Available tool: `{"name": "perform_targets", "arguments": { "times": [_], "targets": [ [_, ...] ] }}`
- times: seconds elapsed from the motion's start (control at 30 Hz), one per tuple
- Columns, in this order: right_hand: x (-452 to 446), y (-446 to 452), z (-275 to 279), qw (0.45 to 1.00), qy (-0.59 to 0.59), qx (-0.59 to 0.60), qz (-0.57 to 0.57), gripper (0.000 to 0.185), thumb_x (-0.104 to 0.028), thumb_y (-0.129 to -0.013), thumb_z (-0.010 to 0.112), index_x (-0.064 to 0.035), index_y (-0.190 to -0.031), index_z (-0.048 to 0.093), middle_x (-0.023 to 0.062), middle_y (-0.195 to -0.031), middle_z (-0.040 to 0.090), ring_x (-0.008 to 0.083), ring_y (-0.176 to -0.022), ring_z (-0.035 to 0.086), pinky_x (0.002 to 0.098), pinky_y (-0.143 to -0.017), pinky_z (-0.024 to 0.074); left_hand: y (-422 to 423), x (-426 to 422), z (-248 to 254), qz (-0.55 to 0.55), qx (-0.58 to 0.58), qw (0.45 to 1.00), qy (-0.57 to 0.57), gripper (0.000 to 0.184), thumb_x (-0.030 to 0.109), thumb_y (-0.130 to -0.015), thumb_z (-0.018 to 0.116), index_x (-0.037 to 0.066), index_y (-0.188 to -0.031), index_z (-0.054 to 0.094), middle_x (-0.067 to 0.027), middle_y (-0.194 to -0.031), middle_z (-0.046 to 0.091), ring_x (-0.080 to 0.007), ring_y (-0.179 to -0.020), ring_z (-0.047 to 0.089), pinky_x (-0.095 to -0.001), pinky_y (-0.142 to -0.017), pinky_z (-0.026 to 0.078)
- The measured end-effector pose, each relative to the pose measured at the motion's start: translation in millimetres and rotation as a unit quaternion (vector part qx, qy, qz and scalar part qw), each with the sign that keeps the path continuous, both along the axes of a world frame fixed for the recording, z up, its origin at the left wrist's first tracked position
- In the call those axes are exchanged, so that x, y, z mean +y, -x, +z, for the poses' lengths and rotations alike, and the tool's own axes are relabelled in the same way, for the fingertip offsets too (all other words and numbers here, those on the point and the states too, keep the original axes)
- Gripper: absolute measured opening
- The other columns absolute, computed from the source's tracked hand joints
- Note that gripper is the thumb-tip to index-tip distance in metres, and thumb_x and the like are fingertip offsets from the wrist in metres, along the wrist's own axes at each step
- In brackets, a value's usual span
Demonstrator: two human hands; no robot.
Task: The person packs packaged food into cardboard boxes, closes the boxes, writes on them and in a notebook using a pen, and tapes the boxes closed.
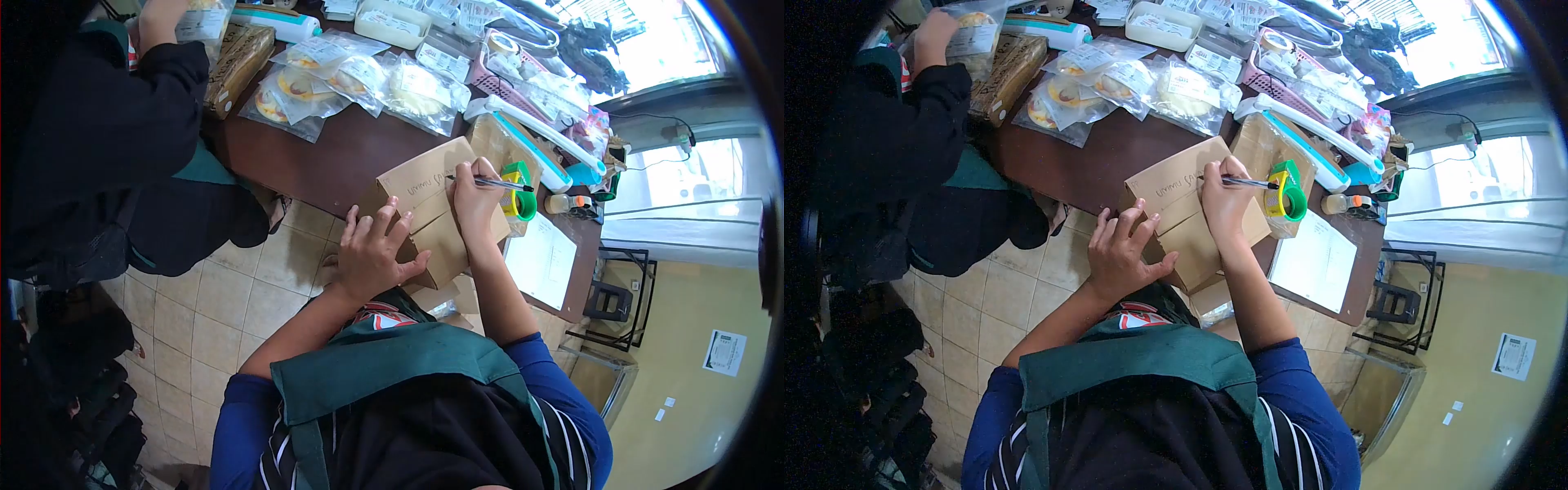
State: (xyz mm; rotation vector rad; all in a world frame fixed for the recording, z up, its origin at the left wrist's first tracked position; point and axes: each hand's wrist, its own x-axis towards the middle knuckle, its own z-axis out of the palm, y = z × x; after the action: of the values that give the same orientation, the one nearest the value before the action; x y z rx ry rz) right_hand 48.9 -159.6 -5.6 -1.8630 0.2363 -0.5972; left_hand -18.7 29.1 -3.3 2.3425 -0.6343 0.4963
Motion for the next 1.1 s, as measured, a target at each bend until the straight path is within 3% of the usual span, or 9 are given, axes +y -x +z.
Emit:
{"name": "perform_targets", "arguments": {
  "times": [0.17, 0.23, 0.33, 1.0, 1.1],
  "targets": [
    [-3.1, -1.2, 18.8, 1.0, -0.022, -0.006, -0.012, 0.032, -0.001, -0.078, 0.056, -0.0044, -0.054, 0.035, 0.0003, -0.048, 0.042, 0.0058, -0.042, 0.04, 0.0228, -0.04, 0.0322, -1.3, 0.3, 1.5, -0.001, 0.005, 1.0, 0.004, 0.053, 0.048, -0.067, 0.068, 0.01, -0.103, 0.062, -0.0109, -0.112, 0.054, -0.0251, -0.087, 0.059, -0.0525, -0.088, 0.043],
    [-2.5, 0.9, 23.4, 0.997, -0.074, 0.028, 0.021, 0.031, -0.002, -0.079, 0.058, -0.0053, -0.055, 0.038, 0.0009, -0.048, 0.045, 0.0069, -0.042, 0.047, 0.0215, -0.039, 0.0348, -0.5, 0.3, 0.8, -0.004, 0.003, 1.0, 0.006, 0.053, 0.048, -0.067, 0.068, 0.009, -0.103, 0.062, -0.0113, -0.112, 0.054, -0.0252, -0.086, 0.059, -0.0522, -0.088, 0.043],
    [2.2, 1.3, 22.9, 0.998, -0.051, 0.03, 0.016, 0.03, -0.004, -0.08, 0.059, -0.0057, -0.057, 0.04, 0.0026, -0.049, 0.048, 0.0083, -0.043, 0.052, 0.0207, -0.039, 0.0368, -0.6, 0.0, 1.0, -0.006, 0.001, 1.0, 0.007, 0.053, 0.048, -0.067, 0.067, 0.009, -0.103, 0.062, -0.0118, -0.112, 0.054, -0.0254, -0.086, 0.06, -0.0518, -0.088, 0.043],
    [-1.8, 1.4, 18.4, 0.999, -0.002, 0.033, 0.027, 0.033, -0.003, -0.08, 0.058, -0.0039, -0.055, 0.037, 0.0023, -0.05, 0.046, 0.0085, -0.044, 0.051, 0.0233, -0.041, 0.0386, -1.2, 0.0, -0.3, -0.011, 0.001, 1.0, 0.003, 0.052, 0.046, -0.068, 0.067, 0.007, -0.102, 0.062, -0.0124, -0.111, 0.054, -0.0258, -0.089, 0.06, -0.0515, -0.088, 0.043],
    [0.4, 1.4, 20.9, 0.999, -0.005, 0.041, 0.023, 0.034, -0.004, -0.08, 0.058, -0.004, -0.055, 0.036, 0.0024, -0.05, 0.046, 0.0086, -0.044, 0.051, 0.0232, -0.041, 0.0383, -2.2, -1.0, -1.9, -0.009, -0.012, 1.0, 0.015, 0.052, 0.05, -0.07, 0.064, 0.008, -0.101, 0.063, -0.0128, -0.113, 0.054, -0.0258, -0.077, 0.058, -0.0529, -0.087, 0.044]
  ]
}}
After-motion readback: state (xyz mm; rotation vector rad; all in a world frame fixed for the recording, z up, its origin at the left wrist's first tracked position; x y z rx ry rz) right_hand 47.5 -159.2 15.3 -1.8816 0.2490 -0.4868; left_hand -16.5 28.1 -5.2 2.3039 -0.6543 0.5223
